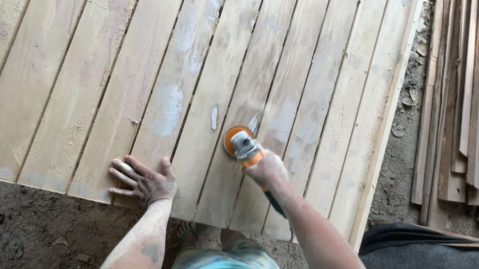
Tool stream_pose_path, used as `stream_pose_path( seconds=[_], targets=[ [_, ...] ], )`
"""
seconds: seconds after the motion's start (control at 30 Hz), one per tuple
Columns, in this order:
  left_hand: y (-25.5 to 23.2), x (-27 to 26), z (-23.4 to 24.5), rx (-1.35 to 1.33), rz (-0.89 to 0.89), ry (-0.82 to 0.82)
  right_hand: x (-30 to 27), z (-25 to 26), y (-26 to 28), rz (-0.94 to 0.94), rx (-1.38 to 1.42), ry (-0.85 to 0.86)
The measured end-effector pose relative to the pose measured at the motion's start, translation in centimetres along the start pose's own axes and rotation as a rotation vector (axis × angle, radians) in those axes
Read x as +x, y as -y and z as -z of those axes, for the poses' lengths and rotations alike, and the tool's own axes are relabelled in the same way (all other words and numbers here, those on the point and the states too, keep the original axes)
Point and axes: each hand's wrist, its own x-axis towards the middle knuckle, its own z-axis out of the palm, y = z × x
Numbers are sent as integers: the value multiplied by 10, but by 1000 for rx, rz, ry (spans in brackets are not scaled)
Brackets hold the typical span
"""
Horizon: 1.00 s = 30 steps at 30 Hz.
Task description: The person uses an electric sander to smooth the surface of a wooden slatted panel. They move the sander systematically across the planks, removing surface material and creating a uniform finish.
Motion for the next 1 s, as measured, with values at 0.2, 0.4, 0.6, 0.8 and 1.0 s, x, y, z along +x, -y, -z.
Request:
stream_pose_path(
  seconds=[0.2, 0.4, 0.6, 0.8, 1.0],
  targets=[
    [2, -2, -4, 18, -15, -12, 90, 54, 26, -2, 73, -107],
    [4, -2, -8, 53, -51, -54, 174, 107, 52, -17, 106, -159],
    [8, -5, -10, 95, -42, -45, 227, 161, 67, 13, 423, -238],
    [-8, -5, -2, 103, -67, -93, 206, 146, 70, -2, 261, -192],
    [-8, 5, 7, 79, -11, 24, 106, 32, 48, 281, -188, -220]
  ],
)
